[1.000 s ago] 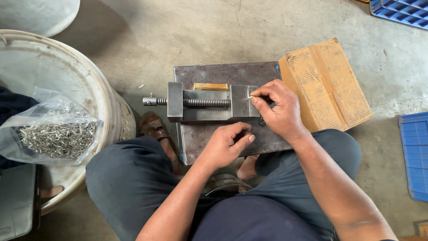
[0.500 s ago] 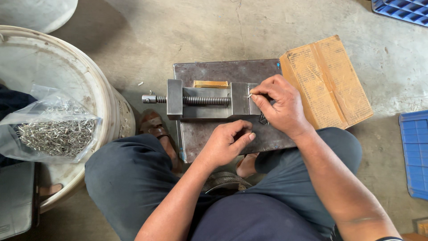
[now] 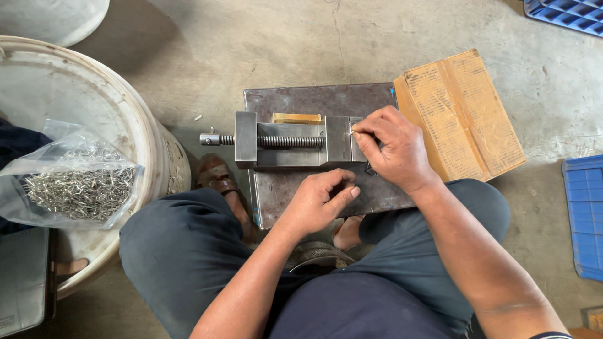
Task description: The person sits on the floor and uses a bench vise to assemble small metal components. They pick up individual pieces, place them into the vise jaws, and tighten the screw to secure them. The person repeats this process for multiple items, occasionally adjusting the vise or moving parts between the vise and a nearby surface.
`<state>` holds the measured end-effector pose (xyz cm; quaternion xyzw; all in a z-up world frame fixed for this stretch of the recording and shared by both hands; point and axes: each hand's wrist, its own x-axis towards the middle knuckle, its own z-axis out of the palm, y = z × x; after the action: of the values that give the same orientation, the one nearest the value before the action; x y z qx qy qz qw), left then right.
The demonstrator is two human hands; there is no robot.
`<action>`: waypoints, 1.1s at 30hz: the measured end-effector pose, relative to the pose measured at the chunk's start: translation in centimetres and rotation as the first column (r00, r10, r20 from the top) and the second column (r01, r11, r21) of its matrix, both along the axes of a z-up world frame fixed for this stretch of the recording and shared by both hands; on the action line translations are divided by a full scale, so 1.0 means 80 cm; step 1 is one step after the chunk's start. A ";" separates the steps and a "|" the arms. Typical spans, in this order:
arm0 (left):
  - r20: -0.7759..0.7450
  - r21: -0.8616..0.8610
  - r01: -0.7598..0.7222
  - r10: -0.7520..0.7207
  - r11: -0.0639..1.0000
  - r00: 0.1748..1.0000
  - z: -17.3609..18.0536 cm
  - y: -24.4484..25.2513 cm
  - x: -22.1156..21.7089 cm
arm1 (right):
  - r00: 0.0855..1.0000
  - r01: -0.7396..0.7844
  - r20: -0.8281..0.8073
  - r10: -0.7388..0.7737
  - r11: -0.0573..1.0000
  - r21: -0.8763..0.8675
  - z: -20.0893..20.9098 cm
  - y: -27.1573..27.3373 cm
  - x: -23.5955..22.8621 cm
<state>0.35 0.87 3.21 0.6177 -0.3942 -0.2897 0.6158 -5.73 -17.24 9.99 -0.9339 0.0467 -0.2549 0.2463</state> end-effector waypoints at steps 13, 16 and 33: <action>0.000 -0.010 0.008 -0.008 1.000 1.000 -0.001 0.000 0.001 | 0.999 -0.016 -0.050 0.012 0.997 -0.071 0.014 0.003 -0.003; 0.006 -0.002 0.006 -0.006 1.000 1.000 -0.001 0.000 0.001 | 1.000 -0.017 -0.014 0.017 1.000 -0.019 0.010 0.002 -0.008; 0.006 0.022 0.003 -0.003 1.000 1.000 -0.003 -0.003 -0.002 | 1.000 0.019 0.000 -0.020 0.985 -0.173 0.006 0.021 -0.028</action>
<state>0.16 0.60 3.00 0.6246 -0.3937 -0.2930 0.6074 -7.93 -15.55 10.47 -0.9516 0.0338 -0.2594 0.1615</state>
